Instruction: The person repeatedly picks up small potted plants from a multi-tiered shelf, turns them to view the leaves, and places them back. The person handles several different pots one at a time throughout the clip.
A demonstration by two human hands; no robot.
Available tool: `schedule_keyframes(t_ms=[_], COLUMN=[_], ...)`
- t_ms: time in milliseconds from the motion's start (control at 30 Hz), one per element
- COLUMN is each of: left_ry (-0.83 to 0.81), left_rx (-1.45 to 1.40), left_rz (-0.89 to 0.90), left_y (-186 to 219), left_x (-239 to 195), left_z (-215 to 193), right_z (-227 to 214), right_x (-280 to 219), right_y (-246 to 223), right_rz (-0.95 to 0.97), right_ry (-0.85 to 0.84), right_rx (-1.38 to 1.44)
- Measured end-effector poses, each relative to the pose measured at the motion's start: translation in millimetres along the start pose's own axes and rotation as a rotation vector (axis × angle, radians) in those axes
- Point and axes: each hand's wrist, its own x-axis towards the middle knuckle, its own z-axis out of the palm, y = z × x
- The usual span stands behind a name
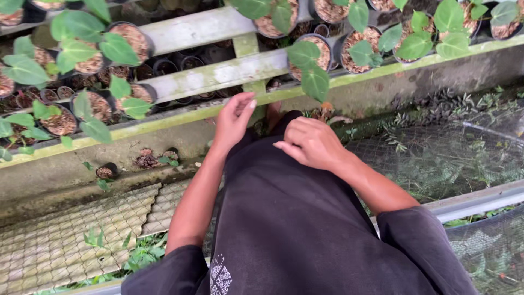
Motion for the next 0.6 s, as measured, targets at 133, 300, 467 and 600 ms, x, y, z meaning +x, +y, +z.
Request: schedule_keyframes(t_ms=[133, 300, 467, 600], left_ry=[-0.084, -0.001, 0.039, 0.075], left_rx=[0.161, 0.148, 0.137, 0.059], left_rz=[-0.146, -0.227, -0.281, -0.26], left_y=[-58, -94, -104, -116], left_x=[43, 87, 100, 101], left_z=[60, 101, 112, 119], right_z=[-34, -61, -78, -84], right_x=[-33, -64, -74, -77], right_y=[34, 63, 88, 101], right_rz=[0.109, 0.14, 0.166, 0.154], right_ry=[0.035, 0.08, 0.116, 0.119], right_rx=[-0.029, -0.018, 0.001, -0.038])
